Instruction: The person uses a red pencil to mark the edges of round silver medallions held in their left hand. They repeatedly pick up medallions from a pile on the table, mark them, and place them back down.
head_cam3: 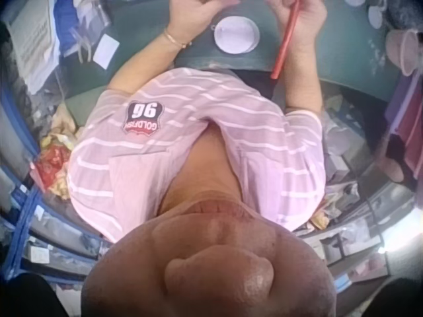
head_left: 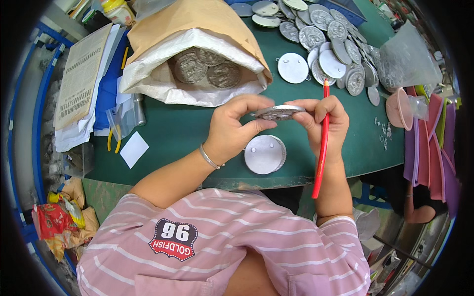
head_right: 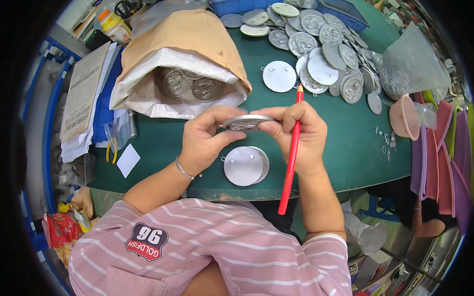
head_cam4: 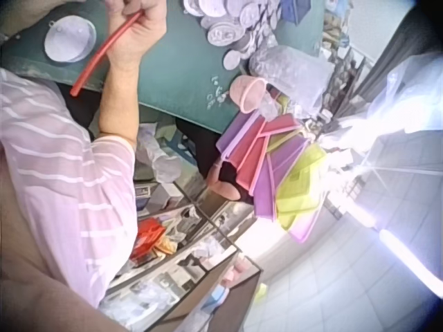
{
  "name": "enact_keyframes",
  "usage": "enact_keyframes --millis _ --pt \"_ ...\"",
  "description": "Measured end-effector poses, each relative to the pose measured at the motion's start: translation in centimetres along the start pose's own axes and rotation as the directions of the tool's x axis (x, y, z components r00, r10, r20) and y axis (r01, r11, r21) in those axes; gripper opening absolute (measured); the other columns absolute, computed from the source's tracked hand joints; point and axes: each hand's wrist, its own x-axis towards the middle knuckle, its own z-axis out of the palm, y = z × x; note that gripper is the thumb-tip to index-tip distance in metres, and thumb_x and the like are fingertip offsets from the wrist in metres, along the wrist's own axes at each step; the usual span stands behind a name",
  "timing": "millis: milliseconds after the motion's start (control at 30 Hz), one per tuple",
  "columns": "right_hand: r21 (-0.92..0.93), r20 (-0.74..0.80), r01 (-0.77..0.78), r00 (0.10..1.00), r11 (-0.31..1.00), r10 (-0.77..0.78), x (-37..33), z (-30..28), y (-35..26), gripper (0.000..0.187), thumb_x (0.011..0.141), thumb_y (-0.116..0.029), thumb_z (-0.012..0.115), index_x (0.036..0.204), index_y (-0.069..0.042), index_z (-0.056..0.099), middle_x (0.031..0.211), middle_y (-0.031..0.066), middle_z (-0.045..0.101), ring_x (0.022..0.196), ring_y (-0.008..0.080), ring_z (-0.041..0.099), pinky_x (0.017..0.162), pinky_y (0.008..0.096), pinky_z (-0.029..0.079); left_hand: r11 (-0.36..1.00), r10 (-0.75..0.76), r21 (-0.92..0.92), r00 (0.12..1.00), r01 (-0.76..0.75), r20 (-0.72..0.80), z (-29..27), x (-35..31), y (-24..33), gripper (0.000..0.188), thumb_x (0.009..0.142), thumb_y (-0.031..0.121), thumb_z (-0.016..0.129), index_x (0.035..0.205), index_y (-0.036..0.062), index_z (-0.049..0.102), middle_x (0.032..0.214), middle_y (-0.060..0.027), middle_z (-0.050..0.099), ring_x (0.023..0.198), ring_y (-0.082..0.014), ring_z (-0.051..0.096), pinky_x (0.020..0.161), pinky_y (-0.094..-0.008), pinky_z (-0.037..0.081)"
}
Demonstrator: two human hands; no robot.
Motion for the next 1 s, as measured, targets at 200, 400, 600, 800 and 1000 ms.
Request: enact_keyframes --millis 200,400,600,800,1000 --pt "0.085 -0.028 -0.004 1.000 0.996 0.007 0.1 0.8 2.0 0.032 0.076 0.009 0.063 0.072 -0.007 0.035 0.087 0.0222 0.064 0.080 0.0170 0.061 0.070 0.0257 0.049 0.936 0.208 0.303 0.976 -0.182 -0.058 -0.6 0.0 1.0 0.019 0.064 -0.002 0.072 0.082 0.0001 0.064 0.083 -0.0092 0.064 0.075 -0.0175 0.061 0.068 -0.0264 0.048" --pt "-0.062 0.023 0.066 0.998 0.996 -0.065 -0.1 0.3 2.6 0.034 0.073 0.009 0.066 0.072 -0.007 0.036 0.086 0.0198 0.065 0.080 0.0198 0.060 0.071 0.0286 0.048 0.913 0.235 0.354 0.971 -0.205 -0.042 -0.5 -0.1 0.5 0.022 0.063 -0.005 0.072 0.083 0.0005 0.065 0.086 -0.0096 0.065 0.077 -0.0178 0.062 0.069 -0.0261 0.048" --pt "-0.166 0.110 0.161 0.983 0.973 -0.143 -0.1 0.6 3.0 0.034 0.070 0.009 0.067 0.070 -0.007 0.037 0.086 0.0175 0.065 0.079 0.0205 0.060 0.070 0.0293 0.048 0.860 0.300 0.437 0.954 -0.265 -0.013 -0.6 0.1 0.1 0.024 0.061 -0.005 0.072 0.082 0.0013 0.065 0.085 -0.0104 0.065 0.077 -0.0207 0.062 0.068 -0.0282 0.049" --pt "-0.160 0.123 0.161 0.982 0.974 -0.142 -0.2 0.9 3.0 0.035 0.068 0.010 0.068 0.069 -0.007 0.037 0.084 0.0165 0.066 0.079 0.0201 0.060 0.067 0.0288 0.049 0.886 0.282 0.392 0.959 -0.245 -0.039 -0.2 0.0 -0.1 0.024 0.058 -0.005 0.073 0.078 0.0007 0.062 0.079 -0.0108 0.064 0.072 -0.0235 0.061 0.065 -0.0300 0.049" --pt "-0.182 0.121 0.150 0.984 0.972 -0.129 -0.3 0.8 3.3 0.036 0.067 0.010 0.068 0.068 -0.007 0.037 0.083 0.0159 0.066 0.078 0.0197 0.060 0.066 0.0283 0.048 0.896 0.258 0.382 0.965 -0.226 -0.036 -0.2 0.1 -0.4 0.023 0.058 -0.005 0.072 0.078 0.0005 0.062 0.078 -0.0104 0.064 0.072 -0.0233 0.061 0.065 -0.0302 0.048"
